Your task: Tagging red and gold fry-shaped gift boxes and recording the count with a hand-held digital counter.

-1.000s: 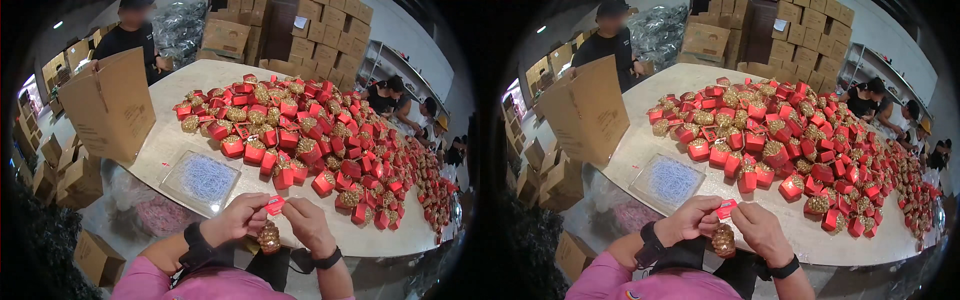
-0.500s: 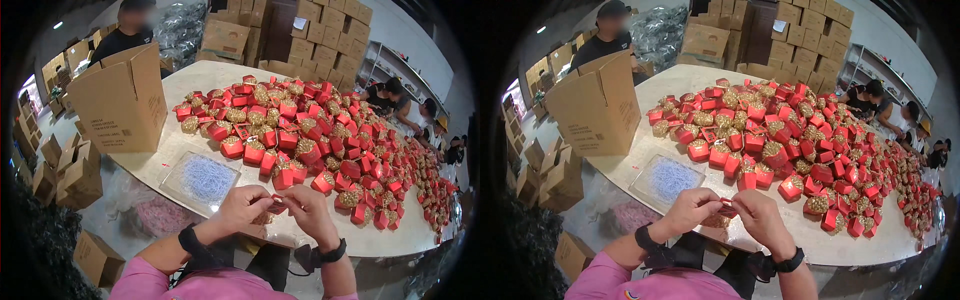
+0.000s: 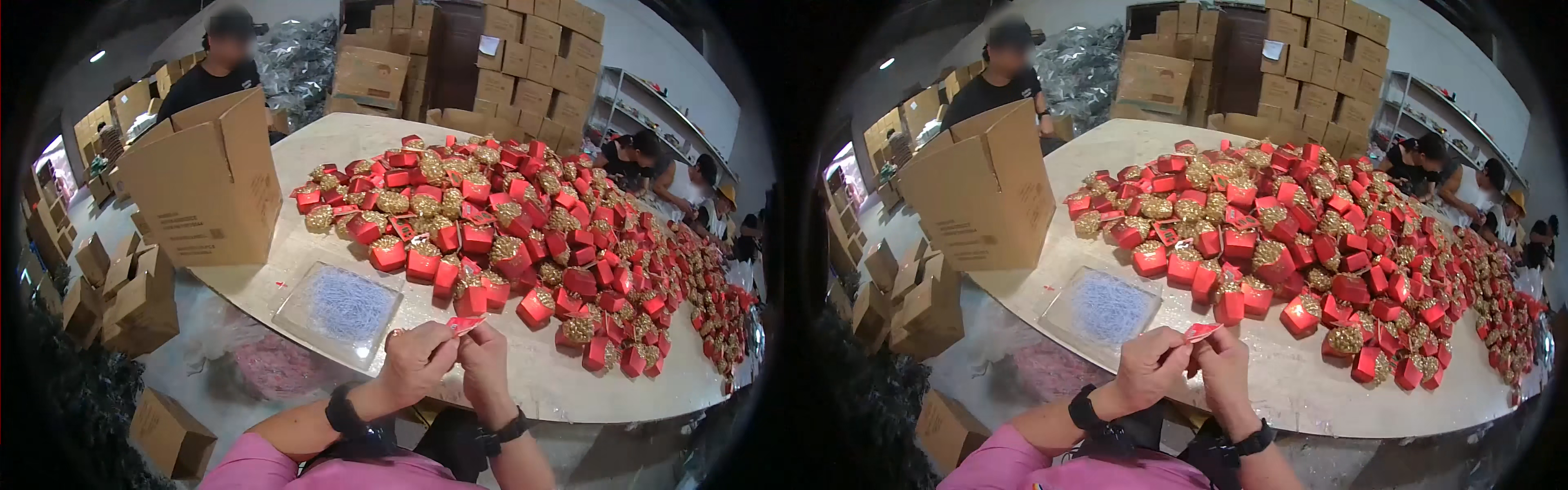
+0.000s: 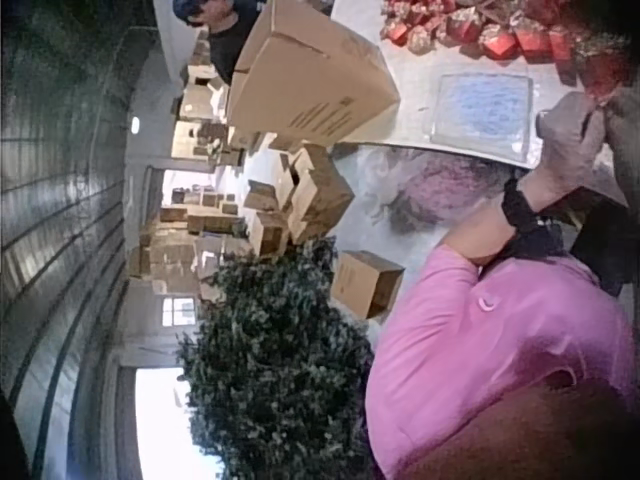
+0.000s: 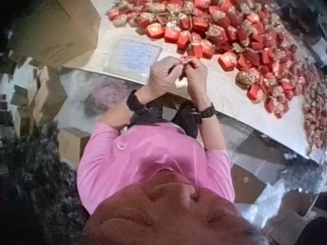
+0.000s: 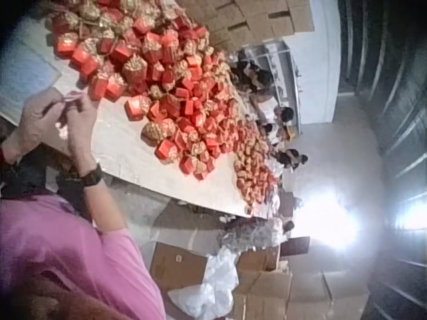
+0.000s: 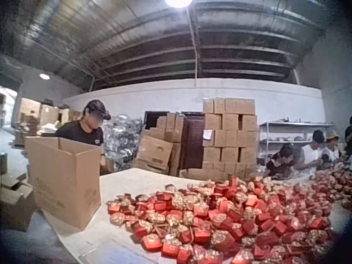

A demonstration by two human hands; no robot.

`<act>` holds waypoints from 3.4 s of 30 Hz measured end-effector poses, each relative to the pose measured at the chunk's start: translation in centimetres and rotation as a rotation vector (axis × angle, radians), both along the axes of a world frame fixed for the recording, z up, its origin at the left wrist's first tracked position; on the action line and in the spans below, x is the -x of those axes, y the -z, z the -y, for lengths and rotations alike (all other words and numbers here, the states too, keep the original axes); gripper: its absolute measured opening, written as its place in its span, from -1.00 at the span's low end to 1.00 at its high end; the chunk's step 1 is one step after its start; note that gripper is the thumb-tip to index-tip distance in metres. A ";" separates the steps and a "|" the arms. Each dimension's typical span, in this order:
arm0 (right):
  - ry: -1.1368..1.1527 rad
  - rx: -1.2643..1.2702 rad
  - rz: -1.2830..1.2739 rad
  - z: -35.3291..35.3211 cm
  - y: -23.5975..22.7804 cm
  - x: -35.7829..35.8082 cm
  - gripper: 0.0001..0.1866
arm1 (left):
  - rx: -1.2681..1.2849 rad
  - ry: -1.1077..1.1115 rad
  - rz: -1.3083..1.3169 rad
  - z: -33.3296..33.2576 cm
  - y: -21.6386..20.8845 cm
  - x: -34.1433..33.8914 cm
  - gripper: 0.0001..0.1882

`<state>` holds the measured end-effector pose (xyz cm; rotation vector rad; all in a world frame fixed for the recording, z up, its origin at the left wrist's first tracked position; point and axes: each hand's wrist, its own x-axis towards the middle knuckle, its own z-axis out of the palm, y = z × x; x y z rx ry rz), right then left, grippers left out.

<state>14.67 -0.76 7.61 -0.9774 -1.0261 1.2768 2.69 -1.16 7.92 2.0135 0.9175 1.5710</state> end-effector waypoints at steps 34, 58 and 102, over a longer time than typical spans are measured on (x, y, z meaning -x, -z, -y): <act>-0.133 0.020 0.136 -0.5 -2.1 0.1 -0.89 | 0.055 -0.211 0.249 -0.4 -0.8 1.0 -0.93; 0.144 -0.141 -0.377 -1.1 -1.1 -0.5 -0.94 | 0.704 0.313 0.484 -1.3 0.3 0.8 -0.87; -0.057 -0.176 -0.134 -0.1 -1.7 -9.4 -0.73 | 0.970 0.767 0.456 -1.5 -1.6 -3.9 -0.65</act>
